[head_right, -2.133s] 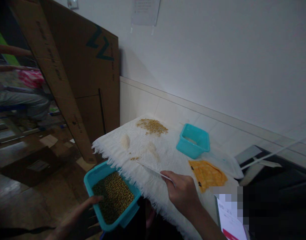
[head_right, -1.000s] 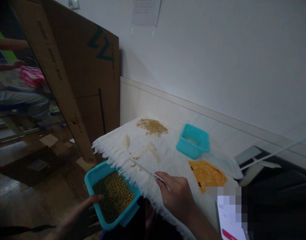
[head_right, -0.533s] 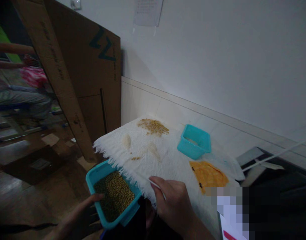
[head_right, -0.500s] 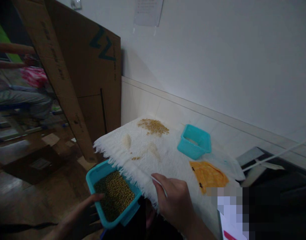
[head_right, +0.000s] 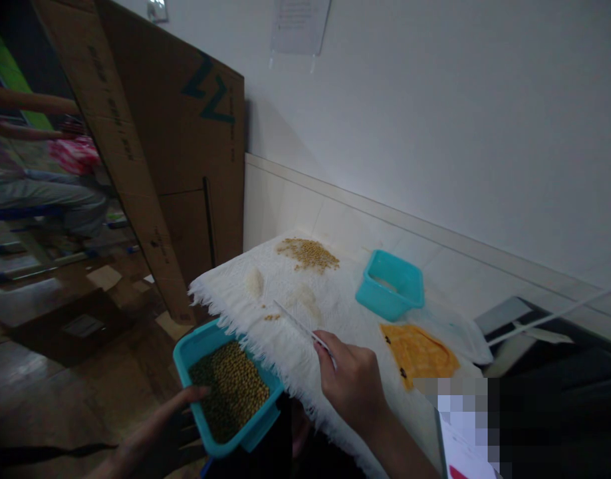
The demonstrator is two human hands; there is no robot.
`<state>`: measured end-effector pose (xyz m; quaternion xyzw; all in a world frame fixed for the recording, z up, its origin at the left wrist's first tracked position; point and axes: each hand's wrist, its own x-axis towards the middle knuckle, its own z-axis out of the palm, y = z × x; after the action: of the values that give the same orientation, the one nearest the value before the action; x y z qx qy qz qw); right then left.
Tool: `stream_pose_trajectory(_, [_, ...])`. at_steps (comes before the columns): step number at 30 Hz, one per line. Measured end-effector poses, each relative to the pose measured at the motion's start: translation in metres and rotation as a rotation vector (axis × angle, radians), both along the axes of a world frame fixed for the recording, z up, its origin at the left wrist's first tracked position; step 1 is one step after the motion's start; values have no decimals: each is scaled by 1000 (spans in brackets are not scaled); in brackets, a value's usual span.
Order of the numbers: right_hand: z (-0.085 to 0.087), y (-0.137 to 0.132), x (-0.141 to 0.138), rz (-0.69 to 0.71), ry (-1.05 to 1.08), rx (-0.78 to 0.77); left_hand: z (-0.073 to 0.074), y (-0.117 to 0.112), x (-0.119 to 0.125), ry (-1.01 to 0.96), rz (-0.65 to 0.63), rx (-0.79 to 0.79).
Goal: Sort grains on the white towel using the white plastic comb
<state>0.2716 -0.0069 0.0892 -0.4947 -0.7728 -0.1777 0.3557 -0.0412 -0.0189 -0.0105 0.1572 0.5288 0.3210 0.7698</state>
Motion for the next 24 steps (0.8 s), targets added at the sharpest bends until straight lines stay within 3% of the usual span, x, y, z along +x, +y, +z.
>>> stream_pose_trajectory(7, [1, -2, -2, 30, 21, -46, 18, -4, 9, 24, 31, 17])
stream_pose_trajectory(14, [-2, -1, 0, 4, -1, -38, 39, -21, -13, -58, -65, 226])
stream_pose_trajectory(20, [-1, -4, -5, 51, 26, -66, 42, -18, 0, 29, 6, 124])
stream_pose_trajectory(24, [0, -5, -6, 54, 25, -60, 51, -21, -12, -25, -23, 199])
